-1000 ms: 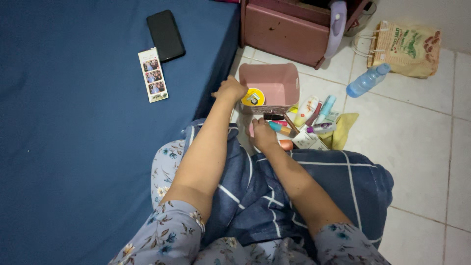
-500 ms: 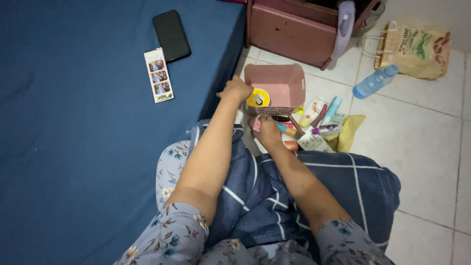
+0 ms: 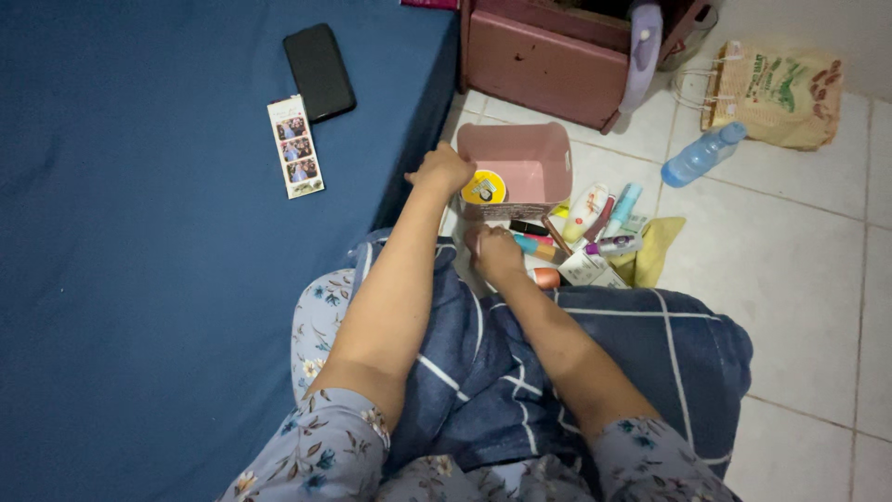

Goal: The person sits on the floor and organizes various cosmetic items into a small pink container. They handle tubes, compacts, and small boxes, placing them one by one into the container.

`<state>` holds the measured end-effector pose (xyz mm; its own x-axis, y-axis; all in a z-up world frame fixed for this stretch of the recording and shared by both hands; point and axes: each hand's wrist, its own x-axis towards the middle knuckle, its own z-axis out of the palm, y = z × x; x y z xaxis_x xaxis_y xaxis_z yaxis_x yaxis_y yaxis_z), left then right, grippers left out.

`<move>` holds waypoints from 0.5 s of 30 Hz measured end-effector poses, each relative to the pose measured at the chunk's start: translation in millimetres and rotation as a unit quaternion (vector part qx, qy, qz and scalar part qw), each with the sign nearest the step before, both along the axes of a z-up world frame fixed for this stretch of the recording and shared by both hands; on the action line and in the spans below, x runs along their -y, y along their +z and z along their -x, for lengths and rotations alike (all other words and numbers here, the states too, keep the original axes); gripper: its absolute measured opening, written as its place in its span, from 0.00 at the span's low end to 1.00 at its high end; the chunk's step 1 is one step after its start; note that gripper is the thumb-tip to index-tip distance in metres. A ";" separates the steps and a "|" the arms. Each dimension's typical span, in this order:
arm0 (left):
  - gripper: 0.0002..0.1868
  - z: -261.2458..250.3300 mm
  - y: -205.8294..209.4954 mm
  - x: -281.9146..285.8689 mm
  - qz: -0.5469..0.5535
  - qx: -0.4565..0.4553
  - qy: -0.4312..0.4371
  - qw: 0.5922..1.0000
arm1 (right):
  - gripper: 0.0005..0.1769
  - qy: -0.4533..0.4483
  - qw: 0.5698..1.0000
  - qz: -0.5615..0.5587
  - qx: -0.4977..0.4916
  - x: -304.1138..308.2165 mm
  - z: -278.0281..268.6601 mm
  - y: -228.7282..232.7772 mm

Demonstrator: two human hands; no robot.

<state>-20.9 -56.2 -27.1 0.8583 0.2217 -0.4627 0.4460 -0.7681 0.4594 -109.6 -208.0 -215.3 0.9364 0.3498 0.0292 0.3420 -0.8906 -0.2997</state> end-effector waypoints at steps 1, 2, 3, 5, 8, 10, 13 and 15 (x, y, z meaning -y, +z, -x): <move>0.39 0.0 -1.8 -0.6 0.001 0.012 -0.004 1.000 | 0.22 -0.023 0.999 -0.046 -0.017 1.9 1.0 6.6; 0.38 -1.0 -4.2 -0.5 0.001 0.026 -0.010 1.000 | 0.22 -0.045 0.994 -0.092 -0.034 5.3 3.0 15.6; 0.37 -4.3 -6.9 -1.7 0.000 0.042 -0.016 0.999 | 0.23 -0.066 0.987 -0.138 -0.049 7.4 2.8 26.2; 0.33 -10.4 -14.9 -4.1 0.025 0.092 -0.020 0.995 | 0.26 -0.111 0.956 -0.209 -0.172 14.2 2.0 48.0; 0.26 -16.9 -31.7 -2.6 0.118 0.202 -0.030 0.972 | 0.23 -0.094 0.806 -0.455 -0.367 31.1 -3.9 72.1; 0.21 -19.5 -36.7 1.1 0.203 0.282 -0.053 0.936 | 0.20 -0.057 0.672 -0.599 -0.431 45.4 -8.2 86.5; 0.20 -9.4 -20.9 12.7 0.311 0.229 -0.007 0.922 | 0.22 -0.028 0.545 -0.710 -0.445 69.1 -16.4 122.5; 0.23 2.7 -2.0 20.3 0.362 0.193 -0.042 0.911 | 0.25 -0.031 0.490 -0.746 -0.449 80.8 -21.2 146.3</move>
<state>-23.5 -76.5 -29.1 0.9880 -0.0948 -0.1219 0.0980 -0.2250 0.9694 -88.3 -288.8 -69.0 0.8132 0.5365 -0.2256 -0.5395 0.5494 -0.6380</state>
